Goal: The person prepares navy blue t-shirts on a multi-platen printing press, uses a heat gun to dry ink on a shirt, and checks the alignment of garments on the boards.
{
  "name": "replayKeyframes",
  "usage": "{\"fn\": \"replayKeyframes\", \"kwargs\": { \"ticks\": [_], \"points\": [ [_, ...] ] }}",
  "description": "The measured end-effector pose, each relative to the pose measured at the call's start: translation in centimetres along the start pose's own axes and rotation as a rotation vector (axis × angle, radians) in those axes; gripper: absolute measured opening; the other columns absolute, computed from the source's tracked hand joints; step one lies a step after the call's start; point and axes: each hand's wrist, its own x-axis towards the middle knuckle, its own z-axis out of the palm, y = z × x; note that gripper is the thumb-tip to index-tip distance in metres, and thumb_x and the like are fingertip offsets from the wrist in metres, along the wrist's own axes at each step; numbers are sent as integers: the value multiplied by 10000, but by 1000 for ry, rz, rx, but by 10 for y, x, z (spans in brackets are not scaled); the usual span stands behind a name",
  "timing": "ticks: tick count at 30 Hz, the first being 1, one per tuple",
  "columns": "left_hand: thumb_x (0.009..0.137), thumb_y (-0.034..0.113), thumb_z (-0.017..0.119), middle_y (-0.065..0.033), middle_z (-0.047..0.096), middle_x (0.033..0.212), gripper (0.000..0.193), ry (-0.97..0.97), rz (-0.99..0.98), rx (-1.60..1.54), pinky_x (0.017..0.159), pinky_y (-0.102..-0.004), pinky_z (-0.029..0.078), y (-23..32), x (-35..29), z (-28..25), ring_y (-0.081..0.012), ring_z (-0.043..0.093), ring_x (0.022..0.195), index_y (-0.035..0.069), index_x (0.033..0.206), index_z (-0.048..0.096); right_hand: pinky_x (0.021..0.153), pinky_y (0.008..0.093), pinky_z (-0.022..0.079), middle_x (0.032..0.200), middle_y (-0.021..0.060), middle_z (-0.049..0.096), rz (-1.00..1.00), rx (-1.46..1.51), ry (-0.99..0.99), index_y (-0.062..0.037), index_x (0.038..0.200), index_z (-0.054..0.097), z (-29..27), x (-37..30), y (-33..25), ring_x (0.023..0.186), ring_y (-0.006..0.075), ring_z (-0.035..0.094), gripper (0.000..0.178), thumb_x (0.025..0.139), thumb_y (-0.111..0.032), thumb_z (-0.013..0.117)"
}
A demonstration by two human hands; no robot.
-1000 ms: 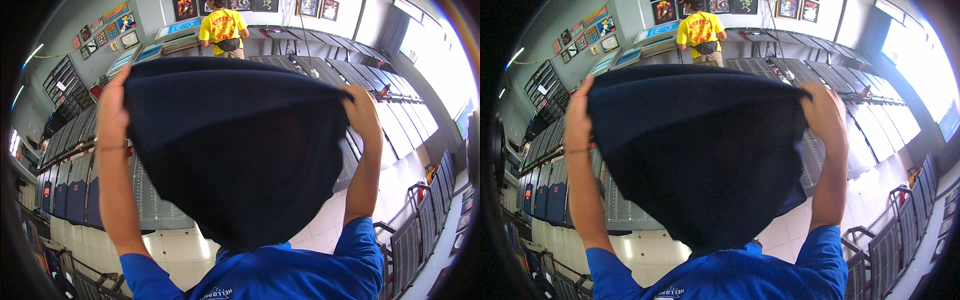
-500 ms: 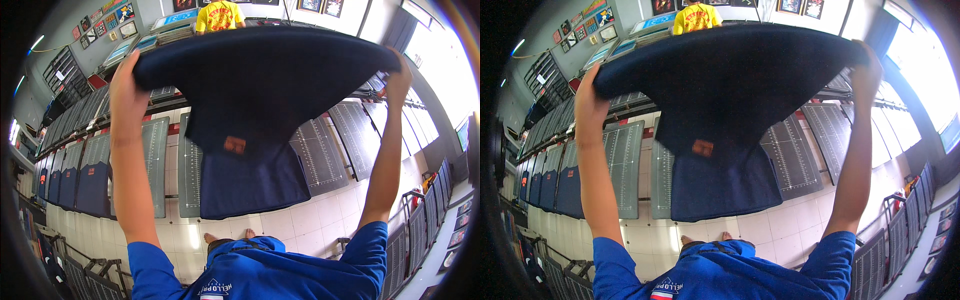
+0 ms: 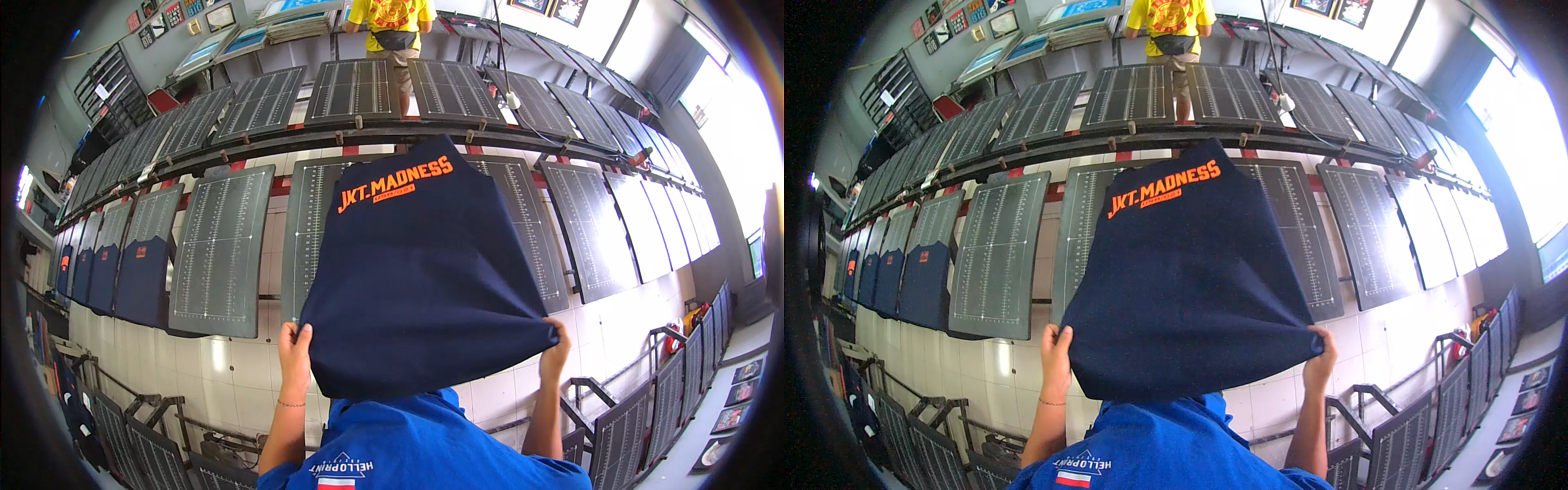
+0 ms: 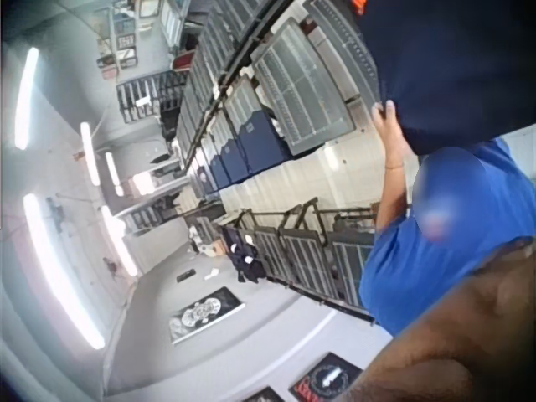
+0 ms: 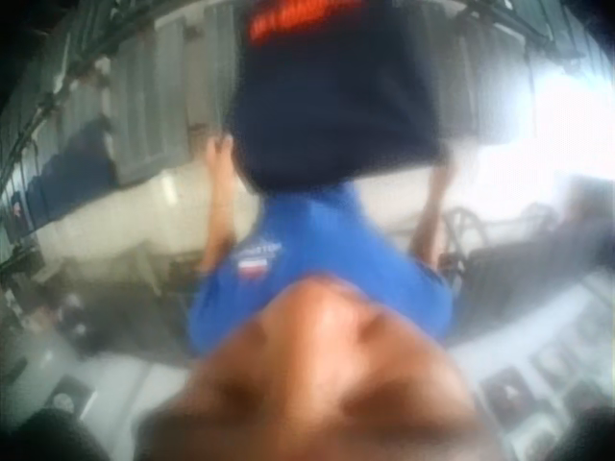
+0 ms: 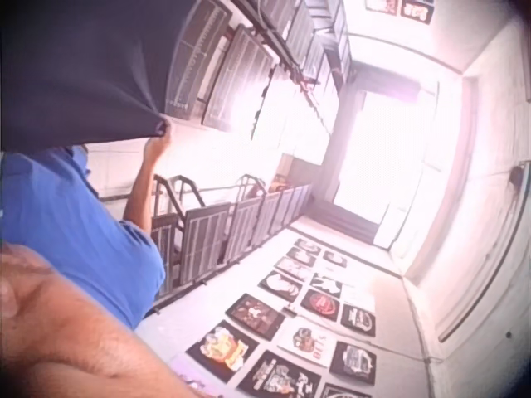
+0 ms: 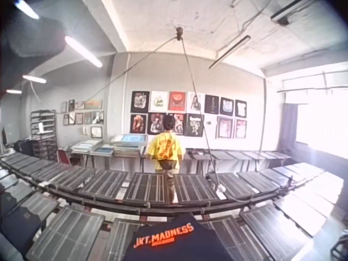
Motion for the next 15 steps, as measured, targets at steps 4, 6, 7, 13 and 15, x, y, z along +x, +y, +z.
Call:
{"fn": "replayKeyframes", "kwargs": {
  "ticks": [4, 6, 7, 13, 15],
  "points": [
    [897, 177, 658, 47, 359, 741, 277, -14, -93, 209, 604, -237, 313, -82, -8, -29, -62, 325, 692, 102, 793, 413, 822, 294, 452, 863, 112, 651, 45, -181, -31, -12, 989, 659, -1, -39, 66, 872, 194, 607, 465, 671, 160, 366],
    [893, 185, 661, 42, 358, 744, 282, -38, -106, 243, 603, -243, 318, -108, -16, -38, -61, 323, 696, 94, 794, 413, 828, 302, 456, 877, 124, 658, 119, -218, -93, -13, 976, 660, -2, -61, 95, 883, 211, 619, 436, 679, 162, 392],
    [893, 184, 660, 40, 360, 745, 283, -38, -121, 251, 605, -245, 322, -115, -22, -41, -63, 326, 697, 91, 794, 412, 826, 305, 460, 889, 128, 660, 71, -264, -112, -13, 956, 658, -1, -70, 102, 886, 227, 625, 403, 687, 162, 414],
    [881, 164, 662, 5, 409, 758, 272, -71, -146, 374, 651, -279, 375, -138, -39, -58, -103, 388, 727, 52, 806, 426, 850, 366, 475, 922, 178, 639, -7, -334, -210, 17, 951, 636, -5, -108, 140, 912, 335, 624, 364, 676, 154, 438],
    [873, 149, 664, -23, 490, 783, 226, -110, -138, 485, 703, -301, 429, -155, -39, -69, -128, 471, 765, 17, 845, 484, 857, 400, 477, 943, 203, 634, -18, -386, -274, 22, 957, 630, -5, -112, 155, 926, 380, 614, 337, 697, 131, 444]
  ]
}}
